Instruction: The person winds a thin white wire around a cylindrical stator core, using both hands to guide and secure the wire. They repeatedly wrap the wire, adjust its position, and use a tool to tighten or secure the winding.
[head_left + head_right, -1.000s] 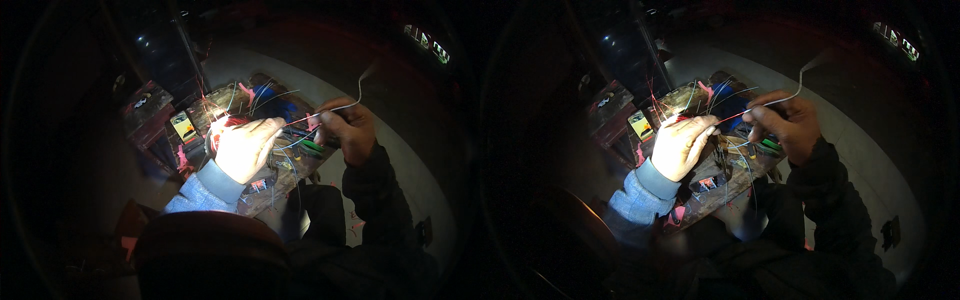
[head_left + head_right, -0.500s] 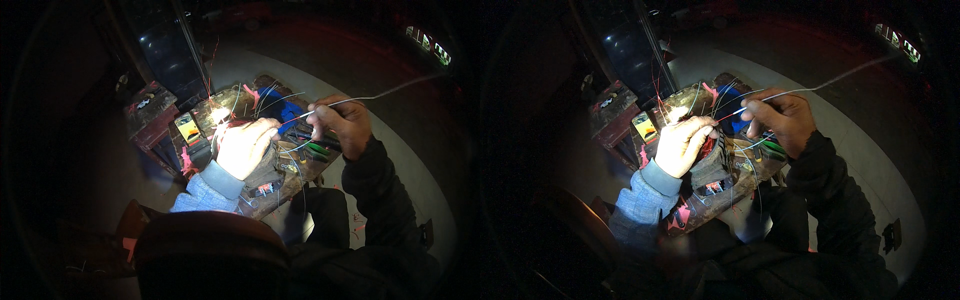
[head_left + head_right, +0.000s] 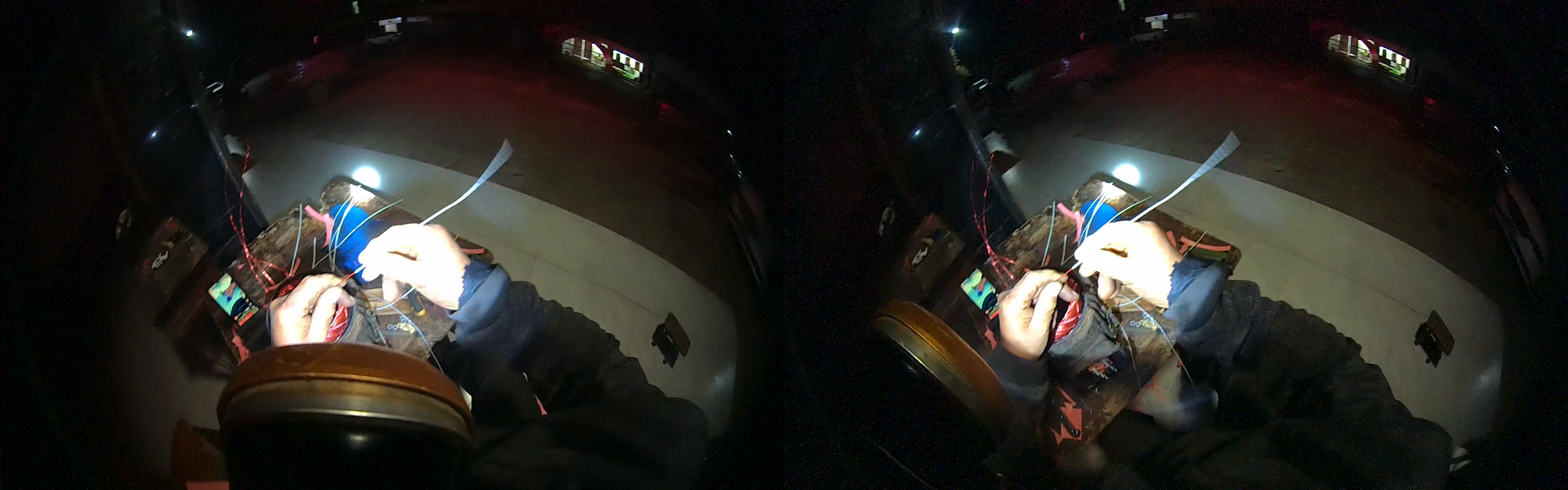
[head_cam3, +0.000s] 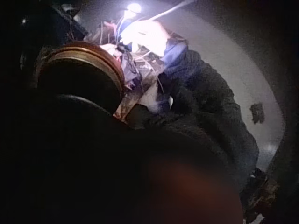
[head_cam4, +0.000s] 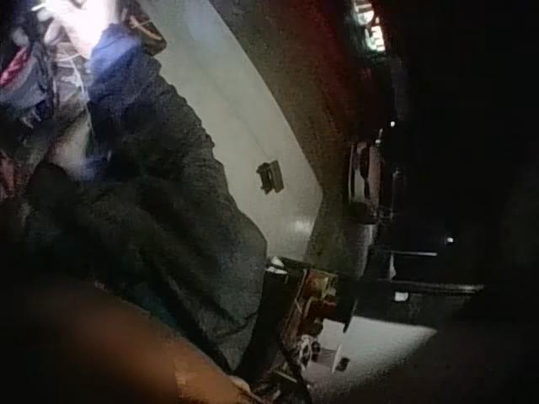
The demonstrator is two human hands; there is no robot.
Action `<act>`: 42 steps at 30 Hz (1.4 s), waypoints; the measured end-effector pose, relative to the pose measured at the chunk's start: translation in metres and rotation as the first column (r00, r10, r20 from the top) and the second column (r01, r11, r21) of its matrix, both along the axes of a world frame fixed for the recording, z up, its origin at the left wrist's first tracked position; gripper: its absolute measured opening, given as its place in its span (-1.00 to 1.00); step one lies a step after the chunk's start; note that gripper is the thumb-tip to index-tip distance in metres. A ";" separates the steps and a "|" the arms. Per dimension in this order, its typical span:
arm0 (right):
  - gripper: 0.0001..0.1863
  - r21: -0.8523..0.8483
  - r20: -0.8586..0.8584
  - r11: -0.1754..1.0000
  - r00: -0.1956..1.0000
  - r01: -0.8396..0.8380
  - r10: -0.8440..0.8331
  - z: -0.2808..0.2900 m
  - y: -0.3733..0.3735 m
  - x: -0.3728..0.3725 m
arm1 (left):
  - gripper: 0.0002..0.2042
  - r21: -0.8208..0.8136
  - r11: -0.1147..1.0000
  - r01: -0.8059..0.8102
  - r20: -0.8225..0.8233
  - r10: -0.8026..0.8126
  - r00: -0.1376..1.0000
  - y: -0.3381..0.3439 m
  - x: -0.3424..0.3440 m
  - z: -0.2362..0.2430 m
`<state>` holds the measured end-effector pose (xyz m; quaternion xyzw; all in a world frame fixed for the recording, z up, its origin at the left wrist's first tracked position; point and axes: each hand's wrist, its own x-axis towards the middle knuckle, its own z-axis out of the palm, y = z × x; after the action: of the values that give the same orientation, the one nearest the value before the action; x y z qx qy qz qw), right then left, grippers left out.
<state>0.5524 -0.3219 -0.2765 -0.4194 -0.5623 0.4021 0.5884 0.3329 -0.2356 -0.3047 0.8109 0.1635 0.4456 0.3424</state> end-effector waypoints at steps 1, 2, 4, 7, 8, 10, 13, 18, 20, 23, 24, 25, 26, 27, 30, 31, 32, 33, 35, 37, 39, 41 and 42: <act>-0.81 0.031 -0.024 0.999 0.999 -0.031 0.032 -0.002 0.002 0.000 | -0.87 0.029 0.999 -0.017 0.013 0.016 1.000 0.001 0.001 -0.001; -0.82 -0.029 -0.021 0.999 1.000 -0.020 0.020 -0.004 0.005 -0.001 | -0.87 0.022 1.000 -0.006 0.047 0.005 0.999 0.003 0.003 -0.002; -0.82 -0.051 -0.013 0.999 1.000 -0.013 0.012 -0.010 0.009 -0.007 | -0.88 0.057 0.998 -0.009 0.045 0.006 0.999 0.005 0.006 -0.004; -0.74 -0.086 0.033 0.994 0.998 0.062 -0.060 -0.014 0.015 -0.018 | -0.89 0.071 0.997 0.033 0.037 -0.035 0.999 0.007 0.010 -0.008; -0.75 -0.108 0.061 0.992 0.996 0.065 -0.058 -0.015 0.015 -0.018 | -0.88 0.063 0.998 0.018 0.044 -0.021 0.999 0.007 0.011 -0.010; -0.76 -0.151 0.115 0.986 0.992 0.068 -0.051 -0.013 0.016 -0.019 | -0.87 0.085 0.996 0.000 0.061 -0.005 0.998 0.009 0.008 -0.012; -0.77 0.027 0.110 0.997 0.991 0.068 -0.071 -0.008 0.016 -0.015 | -0.86 -0.023 1.000 0.020 0.020 -0.020 1.000 0.012 -0.003 -0.013; -0.74 -0.039 0.134 0.997 0.988 -0.073 0.078 -0.009 0.014 -0.009 | -0.86 -0.250 0.964 0.088 -0.005 -0.092 0.996 0.016 -0.018 -0.016; -0.76 -0.029 0.188 1.000 0.982 0.000 0.006 -0.015 0.018 -0.015 | -0.86 -0.146 0.983 0.109 -0.021 -0.114 0.993 0.018 -0.018 -0.016; -0.78 0.025 0.138 0.997 0.987 0.080 -0.082 -0.027 0.024 -0.024 | -0.87 -0.129 0.990 0.059 -0.060 -0.067 0.996 0.017 -0.019 -0.015; -0.78 0.092 0.098 0.991 0.990 0.092 -0.101 -0.031 0.027 -0.029 | -0.87 -0.094 0.995 0.039 -0.093 -0.048 0.995 0.017 -0.018 -0.015; -0.78 0.083 0.093 0.991 0.990 0.100 -0.108 -0.035 0.029 -0.032 | -0.87 -0.095 0.995 0.034 -0.102 -0.044 0.994 0.017 -0.019 -0.014; -0.77 0.054 0.089 0.993 0.990 0.106 -0.110 -0.038 0.031 -0.035 | -0.87 -0.096 0.995 0.029 -0.111 -0.040 0.993 0.016 -0.019 -0.013; -0.77 0.026 0.086 0.993 0.990 0.112 -0.114 -0.040 0.033 -0.038 | -0.87 -0.096 0.995 0.025 -0.119 -0.037 0.992 0.016 -0.019 -0.013; -0.77 -0.007 0.164 0.990 0.977 0.138 -0.135 -0.041 0.034 -0.041 | -0.88 -0.071 0.995 0.075 -0.068 -0.080 0.995 0.016 -0.016 -0.013; -0.78 -0.010 0.110 0.993 0.988 0.114 -0.113 -0.040 0.034 -0.041 | -0.89 -0.076 0.993 0.087 -0.046 -0.091 0.995 0.016 -0.015 -0.014; -0.80 -0.026 0.052 0.995 0.994 0.100 -0.099 -0.038 0.033 -0.040 | -0.83 -0.112 0.991 0.073 -0.039 -0.078 0.996 0.014 -0.013 -0.016; -0.83 0.048 0.032 0.997 0.997 0.064 -0.065 -0.035 0.031 -0.037 | -0.83 -0.129 0.989 0.074 -0.016 -0.076 0.997 0.015 -0.013 -0.016; -0.82 0.108 0.010 0.993 0.999 0.046 -0.048 -0.030 0.027 -0.028 | -0.83 -0.175 0.982 0.069 0.006 -0.069 0.998 0.015 -0.013 -0.019; -0.78 0.126 0.075 0.991 0.996 0.036 -0.046 -0.027 0.024 -0.019 | -0.84 -0.184 0.980 0.078 0.006 -0.078 0.997 0.015 -0.012 -0.022; -0.78 0.113 0.042 0.994 0.999 0.005 -0.010 -0.029 0.023 -0.019 | -0.84 -0.179 0.981 0.072 0.011 -0.072 0.997 0.017 -0.011 -0.024; -0.77 0.050 -0.022 0.999 1.000 -0.001 0.002 -0.034 0.024 -0.023 | -0.85 -0.146 0.986 0.076 0.011 -0.075 0.997 0.018 -0.011 -0.024; -0.78 0.061 -0.027 0.997 0.998 0.057 -0.056 -0.038 0.025 -0.029 | -0.85 -0.130 0.988 0.079 0.007 -0.079 0.997 0.018 -0.010 -0.023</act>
<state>0.5235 -0.2970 -0.3148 -0.4118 -0.5548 0.3731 0.6192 0.3226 -0.2179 -0.3278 0.7922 0.1597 0.4206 0.4122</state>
